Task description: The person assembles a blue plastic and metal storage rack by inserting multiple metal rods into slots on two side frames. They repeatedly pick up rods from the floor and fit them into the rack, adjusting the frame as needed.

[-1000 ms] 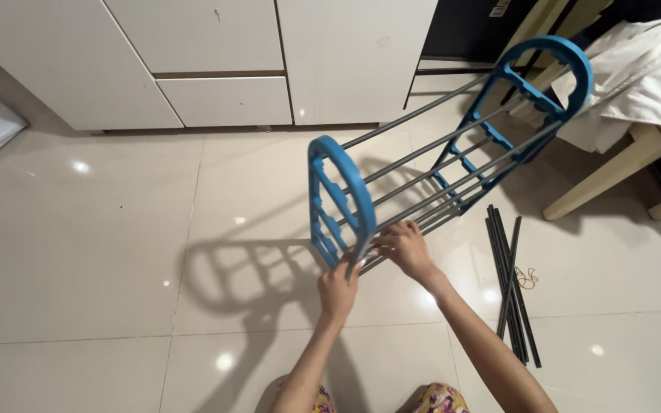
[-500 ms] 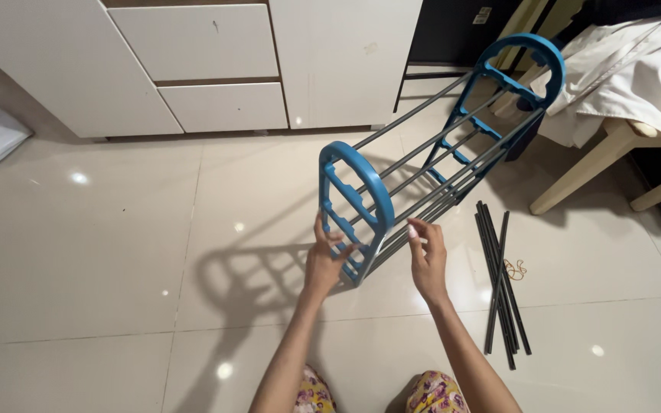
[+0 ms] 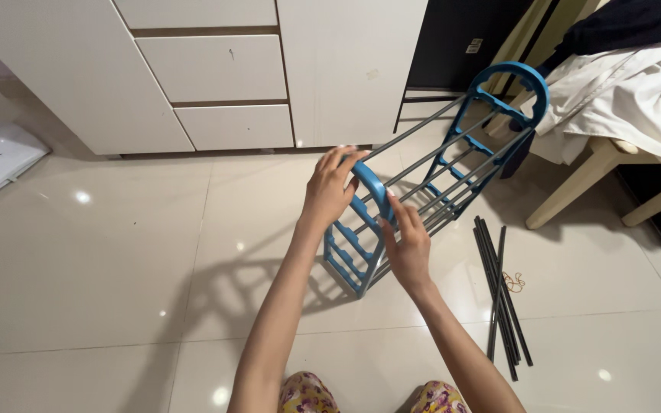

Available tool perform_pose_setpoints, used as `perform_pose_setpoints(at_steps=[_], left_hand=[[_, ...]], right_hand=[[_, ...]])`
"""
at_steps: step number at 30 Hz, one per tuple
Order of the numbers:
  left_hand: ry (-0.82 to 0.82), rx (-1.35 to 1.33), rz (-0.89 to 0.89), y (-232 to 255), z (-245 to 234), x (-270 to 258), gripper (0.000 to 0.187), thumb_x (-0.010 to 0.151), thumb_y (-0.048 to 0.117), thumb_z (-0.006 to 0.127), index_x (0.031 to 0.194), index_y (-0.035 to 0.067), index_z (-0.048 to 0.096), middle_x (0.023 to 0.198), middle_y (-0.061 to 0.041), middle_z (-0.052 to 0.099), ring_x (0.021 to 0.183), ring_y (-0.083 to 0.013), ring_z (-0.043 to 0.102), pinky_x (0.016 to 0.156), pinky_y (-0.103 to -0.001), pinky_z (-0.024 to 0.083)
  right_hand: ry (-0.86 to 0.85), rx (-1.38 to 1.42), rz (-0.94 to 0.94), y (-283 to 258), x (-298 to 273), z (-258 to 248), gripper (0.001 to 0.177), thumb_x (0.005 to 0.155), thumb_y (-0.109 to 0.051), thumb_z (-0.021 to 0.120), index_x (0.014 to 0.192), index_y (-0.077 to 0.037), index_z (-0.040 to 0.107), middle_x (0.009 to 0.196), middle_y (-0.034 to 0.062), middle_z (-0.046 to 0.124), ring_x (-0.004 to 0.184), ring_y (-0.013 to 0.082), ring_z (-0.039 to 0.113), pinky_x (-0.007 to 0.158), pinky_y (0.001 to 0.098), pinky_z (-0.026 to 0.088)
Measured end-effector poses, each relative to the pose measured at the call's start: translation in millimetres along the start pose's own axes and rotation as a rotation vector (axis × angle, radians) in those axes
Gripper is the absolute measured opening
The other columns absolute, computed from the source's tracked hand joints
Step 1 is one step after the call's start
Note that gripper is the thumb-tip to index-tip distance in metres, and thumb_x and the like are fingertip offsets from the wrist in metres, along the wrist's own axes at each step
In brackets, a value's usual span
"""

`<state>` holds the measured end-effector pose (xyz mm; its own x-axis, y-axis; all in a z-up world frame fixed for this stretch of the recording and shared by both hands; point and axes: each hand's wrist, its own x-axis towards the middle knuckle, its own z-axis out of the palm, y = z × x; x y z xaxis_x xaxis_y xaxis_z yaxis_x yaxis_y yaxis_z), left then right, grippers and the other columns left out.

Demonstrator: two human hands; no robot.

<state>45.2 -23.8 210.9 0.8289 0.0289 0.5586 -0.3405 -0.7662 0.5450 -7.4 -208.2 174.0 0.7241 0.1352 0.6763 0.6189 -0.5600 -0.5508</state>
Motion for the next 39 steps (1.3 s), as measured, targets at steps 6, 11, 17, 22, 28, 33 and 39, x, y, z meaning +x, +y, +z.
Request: perform_pose_setpoints(at_steps=[6, 11, 17, 22, 28, 33, 39], left_hand=[[-0.003, 0.021, 0.012, 10, 7, -6, 0.051, 0.092, 0.003, 0.064, 0.136, 0.029, 0.065, 0.124, 0.001, 0.065, 0.113, -0.0274, 0.063, 0.098, -0.041, 0.055], [0.018, 0.094, 0.043, 22, 17, -20, 0.049, 0.092, 0.004, 0.065, 0.135, 0.027, 0.067, 0.121, -0.002, 0.065, 0.112, -0.0254, 0.063, 0.097, -0.039, 0.056], [-0.040, 0.151, 0.063, 50, 15, -35, 0.044, 0.088, 0.008, 0.070, 0.130, 0.023, 0.070, 0.116, -0.003, 0.065, 0.108, -0.0237, 0.063, 0.094, -0.039, 0.056], [-0.090, 0.075, -0.007, 72, 5, -50, 0.040, 0.083, 0.015, 0.076, 0.122, 0.023, 0.073, 0.106, -0.003, 0.063, 0.104, -0.0232, 0.062, 0.088, -0.040, 0.057], [-0.225, 0.098, -0.080, 107, 21, -55, 0.043, 0.082, 0.036, 0.078, 0.123, 0.023, 0.071, 0.100, -0.005, 0.062, 0.100, -0.0201, 0.061, 0.083, -0.035, 0.058], [-0.202, 0.105, 0.033, 135, 44, -66, 0.049, 0.091, 0.027, 0.069, 0.136, 0.007, 0.061, 0.107, -0.013, 0.061, 0.105, -0.0278, 0.061, 0.079, -0.038, 0.059], [-0.281, -0.116, 0.017, 138, 78, -54, 0.056, 0.094, 0.014, 0.061, 0.148, 0.002, 0.052, 0.117, -0.020, 0.059, 0.107, -0.0350, 0.063, 0.094, -0.043, 0.056]], right_hand=[[-0.006, -0.161, -0.061, 9, -9, -15, 0.052, 0.095, -0.010, 0.073, 0.145, -0.011, 0.059, 0.102, 0.0093, 0.069, 0.080, 0.0231, 0.071, 0.066, 0.0364, 0.057], [0.061, -0.292, -0.150, 25, -28, -23, 0.052, 0.096, -0.010, 0.072, 0.145, -0.010, 0.057, 0.104, 0.0104, 0.070, 0.076, 0.0229, 0.072, 0.062, 0.0349, 0.058], [0.129, -0.382, -0.241, 66, -50, -37, 0.056, 0.097, -0.007, 0.071, 0.150, -0.013, 0.052, 0.111, 0.0132, 0.069, 0.078, 0.0239, 0.073, 0.060, 0.0336, 0.059], [0.081, -0.383, -0.200, 104, -53, -53, 0.055, 0.097, -0.008, 0.071, 0.149, -0.015, 0.053, 0.109, 0.0109, 0.071, 0.075, 0.0214, 0.072, 0.058, 0.0321, 0.059], [0.093, -0.345, -0.078, 135, -42, -77, 0.046, 0.107, -0.007, 0.059, 0.151, -0.018, 0.056, 0.109, 0.0106, 0.072, 0.085, 0.0201, 0.075, 0.068, 0.0321, 0.060], [0.094, -0.225, 0.130, 169, -23, -92, 0.029, 0.107, -0.021, 0.064, 0.135, -0.017, 0.069, 0.118, 0.0123, 0.066, 0.096, 0.0245, 0.073, 0.078, 0.0380, 0.059], [0.043, -0.291, 0.134, 225, 15, -112, 0.022, 0.100, -0.023, 0.074, 0.119, -0.012, 0.075, 0.128, 0.0178, 0.052, 0.105, 0.0306, 0.064, 0.088, 0.0394, 0.057]])
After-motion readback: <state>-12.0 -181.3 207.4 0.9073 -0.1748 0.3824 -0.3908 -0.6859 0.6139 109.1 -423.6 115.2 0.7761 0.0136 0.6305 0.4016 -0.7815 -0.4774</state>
